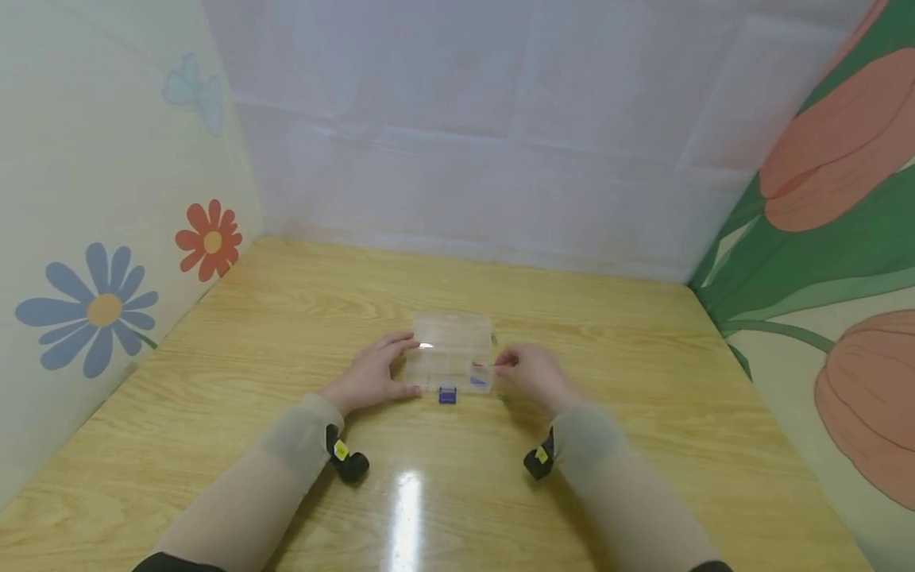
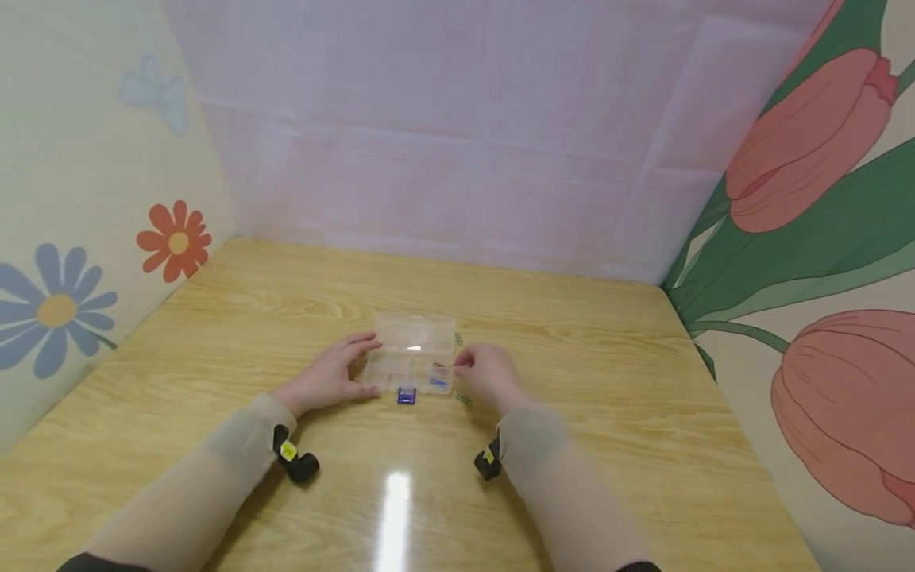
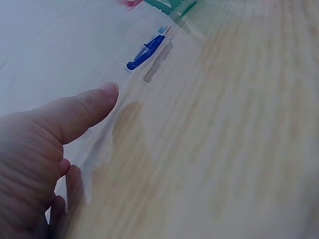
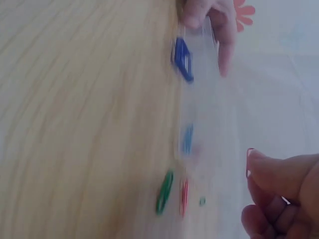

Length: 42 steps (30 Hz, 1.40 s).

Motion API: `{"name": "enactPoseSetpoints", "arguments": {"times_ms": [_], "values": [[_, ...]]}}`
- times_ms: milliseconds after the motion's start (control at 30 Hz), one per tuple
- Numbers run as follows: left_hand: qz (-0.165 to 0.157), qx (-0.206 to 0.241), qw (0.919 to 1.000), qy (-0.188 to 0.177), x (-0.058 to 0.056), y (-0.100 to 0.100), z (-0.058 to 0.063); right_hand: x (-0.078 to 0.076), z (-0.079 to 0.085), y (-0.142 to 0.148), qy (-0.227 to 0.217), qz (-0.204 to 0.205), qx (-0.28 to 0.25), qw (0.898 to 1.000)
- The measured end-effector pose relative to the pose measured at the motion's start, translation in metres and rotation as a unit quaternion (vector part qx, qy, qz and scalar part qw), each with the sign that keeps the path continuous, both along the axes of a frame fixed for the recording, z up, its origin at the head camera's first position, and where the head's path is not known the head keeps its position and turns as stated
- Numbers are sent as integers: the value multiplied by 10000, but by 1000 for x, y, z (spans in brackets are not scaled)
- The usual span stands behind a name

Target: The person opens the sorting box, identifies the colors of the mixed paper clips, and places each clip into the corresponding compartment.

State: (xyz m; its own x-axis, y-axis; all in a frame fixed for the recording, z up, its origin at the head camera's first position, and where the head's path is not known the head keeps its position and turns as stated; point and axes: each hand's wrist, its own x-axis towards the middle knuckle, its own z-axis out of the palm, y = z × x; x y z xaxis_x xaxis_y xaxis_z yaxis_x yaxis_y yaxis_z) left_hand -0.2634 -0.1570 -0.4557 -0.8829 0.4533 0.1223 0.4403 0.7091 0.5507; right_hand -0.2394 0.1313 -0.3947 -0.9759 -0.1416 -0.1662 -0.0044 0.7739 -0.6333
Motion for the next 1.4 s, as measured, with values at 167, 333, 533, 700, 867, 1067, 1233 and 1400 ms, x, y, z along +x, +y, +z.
{"name": "enactPoseSetpoints", "arguments": {"times_ms": [167,333,533,700,867,1067,1233,1400], "values": [[18,16,10000,-11,0,0,0,-6,-2,-29,118,357,-136,9992],[12,39,10000,18,0,0,0,-8,-6,-44,168,499,-166,9985],[27,49,10000,29,0,0,0,-9,-13,-50,209,513,-141,9984],[32,39,10000,41,1,1,0,-9,-17,-52,251,546,-66,9982],[43,47,10000,38,1,1,1,-8,-16,-53,296,581,5,9979],[65,62,9999,66,0,1,-1,-7,-15,-53,293,549,-8,9981],[52,55,9999,94,-1,1,-3,-7,-16,-52,327,538,-3,9980],[46,67,9999,78,-1,0,-3,-8,-17,-52,270,521,-80,9982]]}}
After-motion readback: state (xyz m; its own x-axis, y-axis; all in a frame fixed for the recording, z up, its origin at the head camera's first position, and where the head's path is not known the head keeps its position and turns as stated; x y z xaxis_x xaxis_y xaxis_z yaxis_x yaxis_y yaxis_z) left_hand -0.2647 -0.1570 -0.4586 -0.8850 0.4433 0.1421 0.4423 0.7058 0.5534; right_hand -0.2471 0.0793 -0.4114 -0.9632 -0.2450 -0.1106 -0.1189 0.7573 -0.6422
